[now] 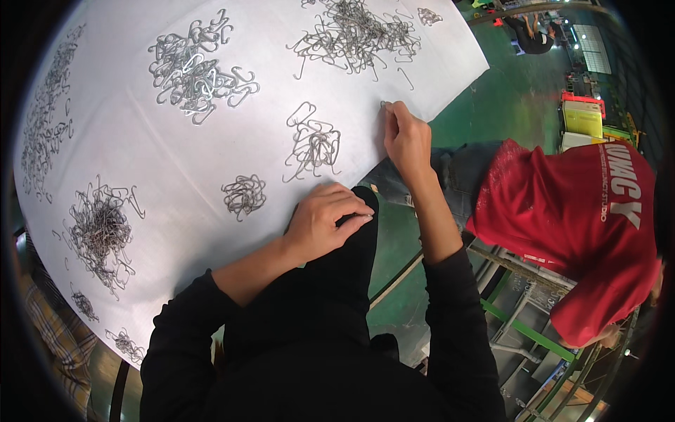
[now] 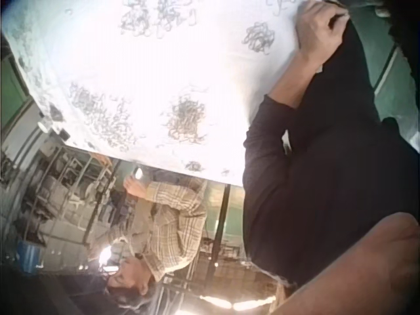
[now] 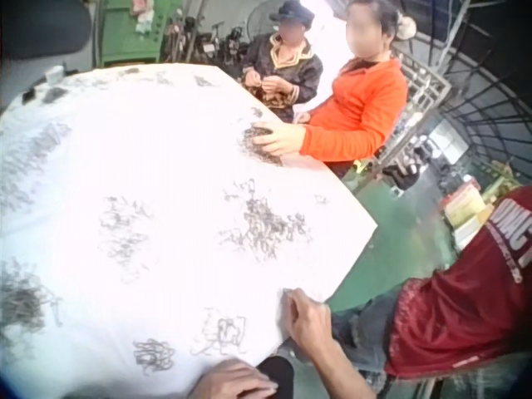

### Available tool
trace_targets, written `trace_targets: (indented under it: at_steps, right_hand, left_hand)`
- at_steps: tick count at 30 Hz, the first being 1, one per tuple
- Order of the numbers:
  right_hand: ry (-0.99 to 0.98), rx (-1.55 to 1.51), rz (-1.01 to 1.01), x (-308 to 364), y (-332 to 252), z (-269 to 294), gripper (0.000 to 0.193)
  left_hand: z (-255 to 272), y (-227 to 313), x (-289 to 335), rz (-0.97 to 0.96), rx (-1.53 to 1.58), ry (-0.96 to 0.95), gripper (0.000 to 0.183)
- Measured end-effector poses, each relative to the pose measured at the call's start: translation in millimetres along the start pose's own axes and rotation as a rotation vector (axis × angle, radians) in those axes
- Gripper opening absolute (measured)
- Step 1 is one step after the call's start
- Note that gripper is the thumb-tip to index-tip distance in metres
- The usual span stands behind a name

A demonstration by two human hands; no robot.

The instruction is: The person sorts through a pile of metal hooks on a table, untangles them, and then hangs them onto a vertical metal rack.

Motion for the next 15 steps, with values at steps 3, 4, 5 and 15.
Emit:
trace_targets:
  at_steps: [3,4,5,15]
  right_hand:
    - [-0.041,0.034,0.017,5,-2,-5,0.009]
    - [-0.058,0.076,0.000,5,2,-5,0.009]
    - [-0.074,0.118,-0.028,9,7,-7,0.009]
    - [0.077,-0.188,-0.389,5,20,-12,0.010]
  left_hand:
    - [-1,0,3,-0.046,-0.008,-0.022,0.008]
    - [1,2,-3,-0.029,-0.037,-0.030,0.008]
    - [1,9,-1,-0.014,-0.065,-0.044,0.009]
    - [-8,-18,2,0.044,0.030,-0.041,0.008]
Point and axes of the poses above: each hand's wrist, its own x-axis away from the middle knuckle, its own z-axis out of the back of the hand, y = z × x, the point moved 7 cm from there along -x, towards the middle knuckle, and after that the axes turned 5 degrees about -y, right-handed, at the moved point
